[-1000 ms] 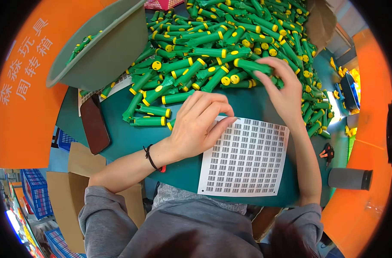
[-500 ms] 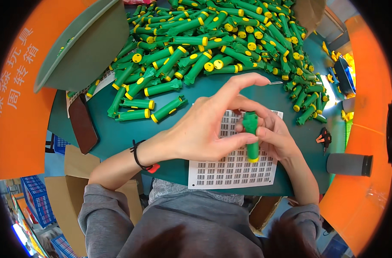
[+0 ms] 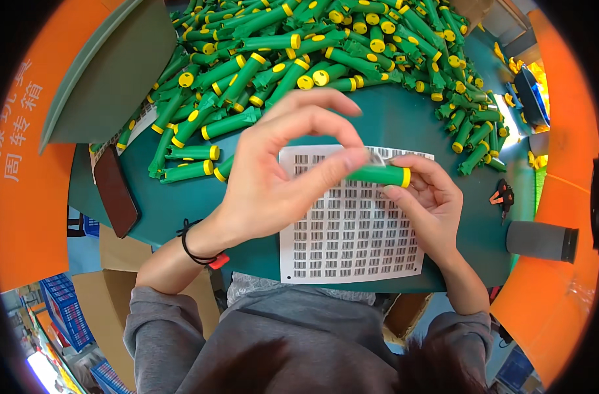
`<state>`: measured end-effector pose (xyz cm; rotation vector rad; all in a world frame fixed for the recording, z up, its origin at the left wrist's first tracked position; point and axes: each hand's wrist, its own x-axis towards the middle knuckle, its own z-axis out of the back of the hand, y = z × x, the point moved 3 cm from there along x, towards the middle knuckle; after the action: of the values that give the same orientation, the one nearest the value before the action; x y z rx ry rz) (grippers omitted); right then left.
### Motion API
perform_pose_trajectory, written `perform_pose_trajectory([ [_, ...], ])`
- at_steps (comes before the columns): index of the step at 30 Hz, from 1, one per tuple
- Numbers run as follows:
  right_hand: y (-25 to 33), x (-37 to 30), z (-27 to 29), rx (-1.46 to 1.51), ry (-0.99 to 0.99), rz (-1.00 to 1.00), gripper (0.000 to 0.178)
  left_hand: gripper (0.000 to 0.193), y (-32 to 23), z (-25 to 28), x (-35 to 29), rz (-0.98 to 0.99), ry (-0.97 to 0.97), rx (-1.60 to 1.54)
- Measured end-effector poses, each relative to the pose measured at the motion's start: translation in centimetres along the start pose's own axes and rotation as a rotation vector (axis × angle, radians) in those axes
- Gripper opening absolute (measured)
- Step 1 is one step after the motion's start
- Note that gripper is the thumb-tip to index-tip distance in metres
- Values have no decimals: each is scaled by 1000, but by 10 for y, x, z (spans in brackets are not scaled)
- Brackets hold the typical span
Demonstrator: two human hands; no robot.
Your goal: Assembling green plastic tubes with yellow connector pieces on a grid sheet at a workbench.
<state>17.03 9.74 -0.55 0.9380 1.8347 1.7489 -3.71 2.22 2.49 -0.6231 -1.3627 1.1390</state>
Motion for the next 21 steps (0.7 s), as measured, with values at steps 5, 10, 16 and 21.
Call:
perform_pose_trajectory([
  [5,-2,-2,-1,-21,49,-85,37,5,-1,-15,-4,151,190,-84],
  [10,0,-2,-4,-93,101,-40,36,4,4,-17,-7,251,218,-138],
  [16,-2,-3,-6,-93,108,-56,35,5,4,-17,-9,216,219,-58],
  [21,0,-2,-7,-115,121,-57,36,5,4,-16,-9,203,232,-56],
])
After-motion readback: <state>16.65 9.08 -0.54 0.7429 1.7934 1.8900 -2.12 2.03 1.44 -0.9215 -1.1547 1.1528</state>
